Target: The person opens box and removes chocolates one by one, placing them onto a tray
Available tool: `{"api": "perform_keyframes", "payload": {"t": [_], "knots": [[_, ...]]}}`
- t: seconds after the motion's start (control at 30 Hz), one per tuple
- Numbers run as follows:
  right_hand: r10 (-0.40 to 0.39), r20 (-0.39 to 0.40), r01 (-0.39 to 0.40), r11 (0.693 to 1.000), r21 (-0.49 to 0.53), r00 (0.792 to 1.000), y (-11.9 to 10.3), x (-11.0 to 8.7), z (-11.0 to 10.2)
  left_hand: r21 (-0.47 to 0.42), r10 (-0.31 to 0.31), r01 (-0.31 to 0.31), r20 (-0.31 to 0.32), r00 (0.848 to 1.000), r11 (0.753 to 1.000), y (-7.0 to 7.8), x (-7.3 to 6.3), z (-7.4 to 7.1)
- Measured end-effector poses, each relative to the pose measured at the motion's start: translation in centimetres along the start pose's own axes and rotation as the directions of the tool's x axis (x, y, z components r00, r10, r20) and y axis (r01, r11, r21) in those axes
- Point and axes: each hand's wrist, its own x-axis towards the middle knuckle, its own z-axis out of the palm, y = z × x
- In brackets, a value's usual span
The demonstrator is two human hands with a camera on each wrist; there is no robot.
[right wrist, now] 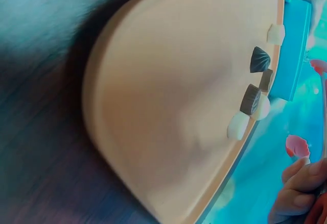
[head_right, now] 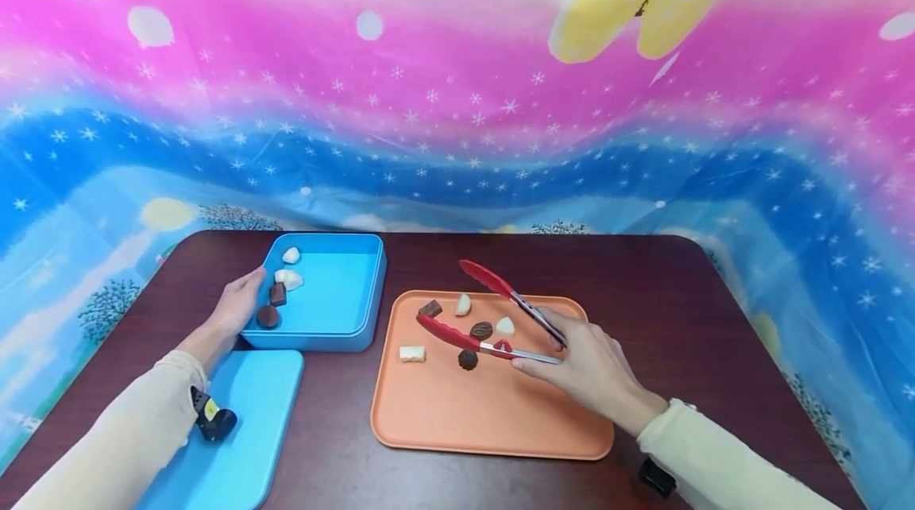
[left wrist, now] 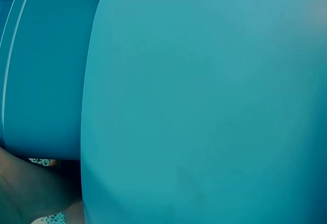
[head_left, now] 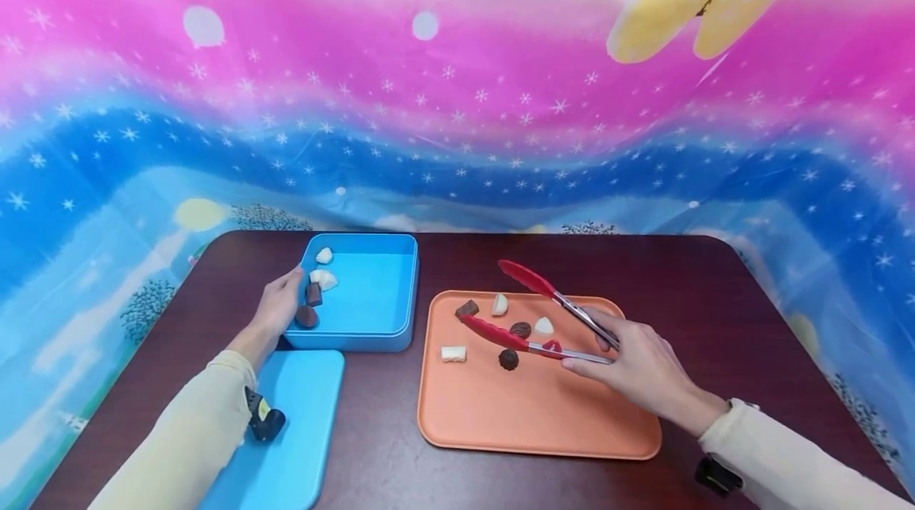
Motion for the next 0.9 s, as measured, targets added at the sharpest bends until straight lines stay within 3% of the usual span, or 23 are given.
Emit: {"api": "perform_keyframes", "payload": {"t": [0.6,0.9], "knots": [[-0.111,-0.04,0.112,0.994,0.02,0.993,-2.7,2.1,1.5,0.0,-0.003,0.003,-0.016,1.0,1.0,-0.2,-0.3,0.3],[-0.107,0.026,0.104,0.99,0.098,0.994,-4.8,4.2,2.4,0.002,0.005,-0.005,-0.014,1.0,1.0,0.1,-0.1,0.0]]}}
